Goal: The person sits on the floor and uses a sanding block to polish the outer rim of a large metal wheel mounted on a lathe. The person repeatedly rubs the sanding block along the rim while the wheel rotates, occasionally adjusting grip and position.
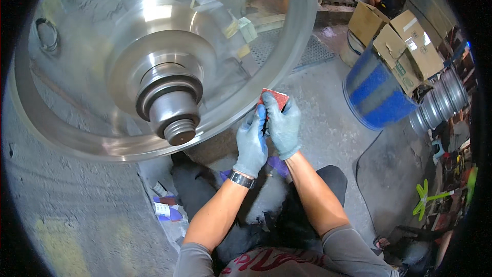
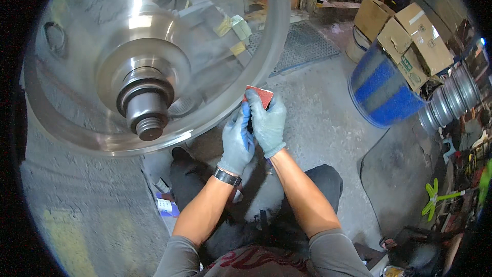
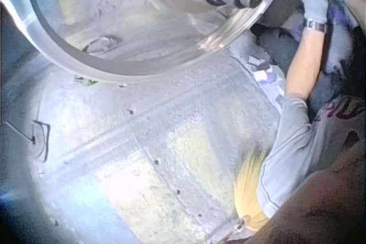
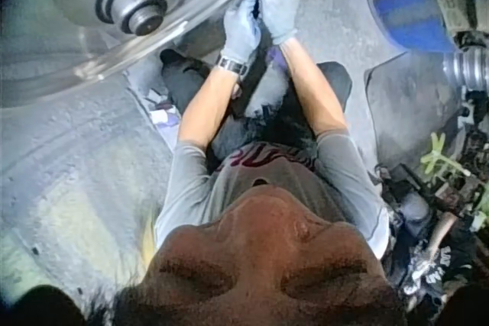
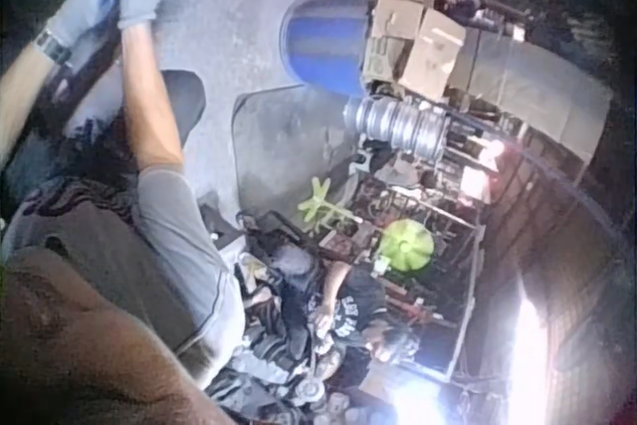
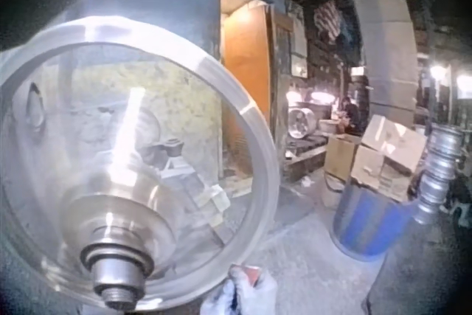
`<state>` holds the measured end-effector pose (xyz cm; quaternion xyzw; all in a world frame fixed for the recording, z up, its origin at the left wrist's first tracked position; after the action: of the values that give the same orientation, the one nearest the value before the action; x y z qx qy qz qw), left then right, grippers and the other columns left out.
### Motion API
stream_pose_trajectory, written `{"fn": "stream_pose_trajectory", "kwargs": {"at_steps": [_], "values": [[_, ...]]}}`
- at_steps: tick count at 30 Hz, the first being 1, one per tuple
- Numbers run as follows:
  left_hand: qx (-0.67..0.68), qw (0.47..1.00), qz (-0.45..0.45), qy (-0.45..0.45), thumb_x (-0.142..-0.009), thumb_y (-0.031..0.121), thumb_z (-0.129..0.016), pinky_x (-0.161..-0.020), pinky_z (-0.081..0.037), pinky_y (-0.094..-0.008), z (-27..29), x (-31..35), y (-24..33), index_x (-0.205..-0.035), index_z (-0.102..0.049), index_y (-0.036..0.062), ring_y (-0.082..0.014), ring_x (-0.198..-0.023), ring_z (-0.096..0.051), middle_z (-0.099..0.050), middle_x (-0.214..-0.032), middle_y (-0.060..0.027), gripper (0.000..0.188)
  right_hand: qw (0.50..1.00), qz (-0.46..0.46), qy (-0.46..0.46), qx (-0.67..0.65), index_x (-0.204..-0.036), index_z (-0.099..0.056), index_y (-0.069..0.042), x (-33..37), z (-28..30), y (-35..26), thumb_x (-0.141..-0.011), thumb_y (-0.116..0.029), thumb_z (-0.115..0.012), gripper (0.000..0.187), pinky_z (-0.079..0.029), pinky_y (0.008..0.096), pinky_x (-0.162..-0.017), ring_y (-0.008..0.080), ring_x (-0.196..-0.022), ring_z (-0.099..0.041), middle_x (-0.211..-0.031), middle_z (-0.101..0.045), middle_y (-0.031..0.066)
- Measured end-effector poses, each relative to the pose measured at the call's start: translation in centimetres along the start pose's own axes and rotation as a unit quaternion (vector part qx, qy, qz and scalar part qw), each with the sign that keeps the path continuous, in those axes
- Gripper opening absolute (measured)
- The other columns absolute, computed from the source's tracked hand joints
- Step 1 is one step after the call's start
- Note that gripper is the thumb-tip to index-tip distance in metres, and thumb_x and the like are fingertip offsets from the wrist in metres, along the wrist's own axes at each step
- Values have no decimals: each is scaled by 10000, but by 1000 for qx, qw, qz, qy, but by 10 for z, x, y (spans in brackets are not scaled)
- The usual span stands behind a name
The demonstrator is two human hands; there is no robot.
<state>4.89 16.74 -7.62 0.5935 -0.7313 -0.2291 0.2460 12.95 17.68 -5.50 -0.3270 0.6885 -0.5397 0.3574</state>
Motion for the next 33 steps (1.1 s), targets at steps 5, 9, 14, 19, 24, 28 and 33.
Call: {"fn": "stream_pose_trajectory", "kwargs": {"at_steps": [5,9,14,19,24,28,33], "values": [[2,1000,-1,19,-1027,258,-657,-825,-508,-234,6,-2,-3,-1179,-719,25,-66,-942,-645,-727,-1056,-2,284,999,30,-18,-25,-1058,-670,8,2,-4,4,-969,-219,-733,252,-519,252,-647,70,-769,-620,-914,-705,42],[-24,999,-21,23,-1023,265,-663,-820,-508,-240,3,0,-2,-1193,-713,13,-77,-944,-649,-727,-1061,-14,308,999,28,-9,-19,-1052,-673,13,4,-4,-2,-954,-198,-742,243,-533,274,-706,97,-808,-635,-936,-714,61],[-51,998,-14,21,-1024,266,-662,-820,-514,-254,9,1,0,-1193,-710,15,-83,-949,-651,-723,-1077,-18,306,999,13,-15,-42,-1058,-677,17,2,-4,11,-931,-190,-755,255,-536,295,-734,121,-831,-652,-938,-720,78],[-44,999,-17,11,-1026,251,-659,-826,-517,-255,8,4,3,-1201,-711,32,-87,-953,-654,-721,-1088,-23,285,999,24,-17,-24,-1049,-671,24,6,-4,10,-926,-205,-760,275,-536,295,-725,125,-821,-656,-918,-722,84],[-20,1000,-7,15,-1023,243,-664,-826,-515,-253,7,6,3,-1200,-712,38,-88,-947,-654,-721,-1088,-23,275,999,26,-26,-27,-1052,-671,22,6,-3,12,-928,-206,-759,274,-536,295,-714,123,-811,-663,-905,-730,81],[-37,999,-16,13,-1019,253,-671,-803,-513,-251,17,2,-2,-1191,-716,42,-88,-922,-653,-723,-1067,-17,276,998,18,-49,-43,-1055,-679,20,3,-2,17,-935,-200,-752,262,-536,292,-711,119,-811,-664,-909,-734,74],[-44,999,-17,24,-1012,269,-682,-753,-508,-246,19,1,-3,-1177,-724,54,-80,-871,-648,-726,-1032,-5,274,997,17,-56,-49,-1050,-689,18,3,-3,20,-949,-189,-734,235,-534,287,-723,113,-823,-654,-928,-733,67]]}}
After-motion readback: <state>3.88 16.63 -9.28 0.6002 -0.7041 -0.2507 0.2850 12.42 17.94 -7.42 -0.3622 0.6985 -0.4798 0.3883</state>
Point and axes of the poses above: each hand's wrist, its own x-axis away from the middle knuckle, its own z-axis out of the back of the hand, y = z × x, the point moved 1 cm from there along -x, towards the middle knuckle
